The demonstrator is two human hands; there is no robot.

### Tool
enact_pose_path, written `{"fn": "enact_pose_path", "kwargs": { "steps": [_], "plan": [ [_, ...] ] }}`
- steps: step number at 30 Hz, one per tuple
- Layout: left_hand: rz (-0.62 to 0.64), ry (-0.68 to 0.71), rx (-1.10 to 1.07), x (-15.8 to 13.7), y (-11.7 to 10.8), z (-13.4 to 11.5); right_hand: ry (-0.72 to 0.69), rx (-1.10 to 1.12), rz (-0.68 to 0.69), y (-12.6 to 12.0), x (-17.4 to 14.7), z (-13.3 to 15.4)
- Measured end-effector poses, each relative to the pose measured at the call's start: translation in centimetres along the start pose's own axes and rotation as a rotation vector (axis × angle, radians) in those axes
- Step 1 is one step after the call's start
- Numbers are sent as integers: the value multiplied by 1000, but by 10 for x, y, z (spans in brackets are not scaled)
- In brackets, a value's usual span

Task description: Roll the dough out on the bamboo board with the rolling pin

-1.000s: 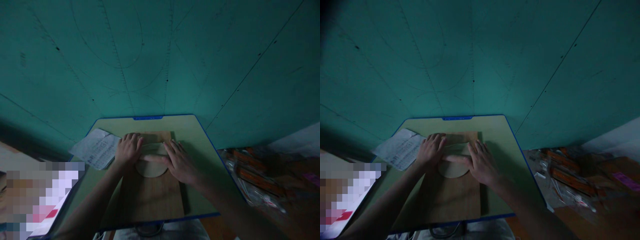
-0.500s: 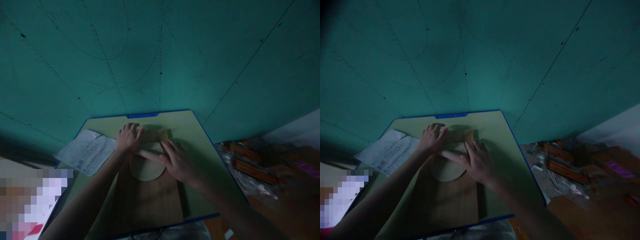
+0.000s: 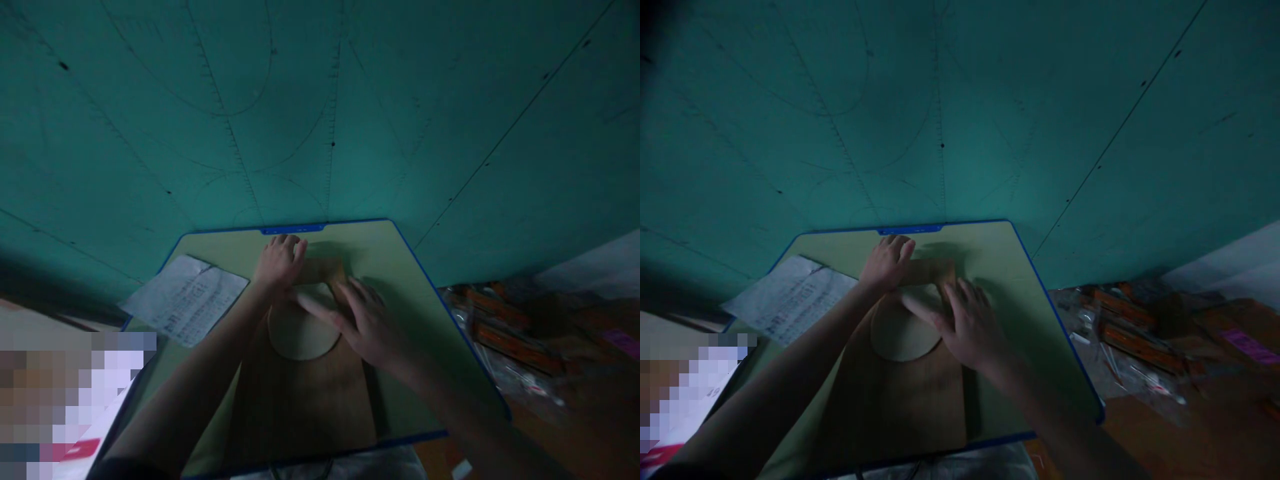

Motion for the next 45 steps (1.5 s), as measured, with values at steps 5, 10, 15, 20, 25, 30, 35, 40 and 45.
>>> {"fn": "enact_pose_path", "kwargs": {
  "steps": [5, 10, 15, 20, 25, 30, 35, 40, 45],
  "plan": [
    [-23, 26, -21, 15, 2, -6, 8, 4, -42, 1, 1, -2],
    [-40, -48, -27, -18, 2, 16, -76, 77, 32, 9, -15, 31],
    [3, -59, 9, -9, 6, 9, -21, 76, 71, 7, -14, 25],
    [-14, 63, -15, 26, 13, -20, 31, 71, 45, 3, -11, 9],
    [-48, 36, -43, 21, 11, -15, 0, 76, 29, 9, -17, 39],
    [-39, -69, -50, 2, 12, 8, -31, 174, 76, 13, -26, 68],
    [-18, -116, -31, 17, 24, -5, -59, 168, 142, 0, -24, 54],
    [0, -58, -29, 38, 30, -34, -78, 134, 190, -13, -28, 43],
    [-15, -33, -62, 23, 18, -23, -165, 142, 245, 3, -33, 60]
  ]
}}
Point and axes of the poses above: each hand's wrist, its own x-axis towards the middle knuckle, its own y-axis out of the palm, z = x × y, the point moved 1 cm from there along x, towards the middle knuckle, and after that the axes turned 11 degrees about x, right-handed, at the moved point
